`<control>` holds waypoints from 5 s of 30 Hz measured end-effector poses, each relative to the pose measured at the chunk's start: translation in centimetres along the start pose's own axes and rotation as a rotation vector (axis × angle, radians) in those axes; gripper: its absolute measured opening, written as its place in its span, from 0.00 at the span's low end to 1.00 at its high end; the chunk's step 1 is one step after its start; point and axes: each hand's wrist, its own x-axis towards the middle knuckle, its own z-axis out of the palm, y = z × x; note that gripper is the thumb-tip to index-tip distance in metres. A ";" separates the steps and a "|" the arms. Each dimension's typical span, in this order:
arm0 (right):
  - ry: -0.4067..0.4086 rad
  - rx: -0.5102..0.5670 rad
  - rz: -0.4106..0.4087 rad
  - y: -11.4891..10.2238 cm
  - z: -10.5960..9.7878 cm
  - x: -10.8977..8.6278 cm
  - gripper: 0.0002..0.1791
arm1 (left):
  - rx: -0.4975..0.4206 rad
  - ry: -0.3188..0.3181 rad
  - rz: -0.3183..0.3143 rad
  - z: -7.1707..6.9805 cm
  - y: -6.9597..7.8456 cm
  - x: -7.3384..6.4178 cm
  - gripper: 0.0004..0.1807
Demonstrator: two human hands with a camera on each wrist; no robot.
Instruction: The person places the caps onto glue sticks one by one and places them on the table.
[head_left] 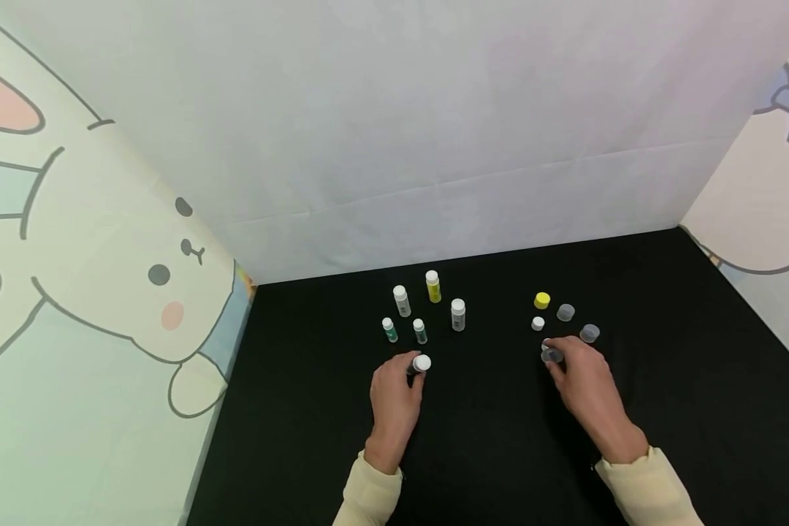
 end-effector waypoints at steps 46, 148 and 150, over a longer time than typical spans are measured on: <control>-0.055 0.149 -0.348 -7.5 3.0 -0.7 0.23 | 0.180 0.006 0.101 0.4 2.0 -1.6 0.18; 0.015 0.197 -0.701 -6.4 5.4 -1.5 0.23 | 0.261 0.046 0.382 0.6 2.6 -2.8 0.14; 0.018 0.205 -0.697 -6.4 5.4 -1.5 0.19 | 0.266 0.046 0.389 0.5 2.6 -2.7 0.15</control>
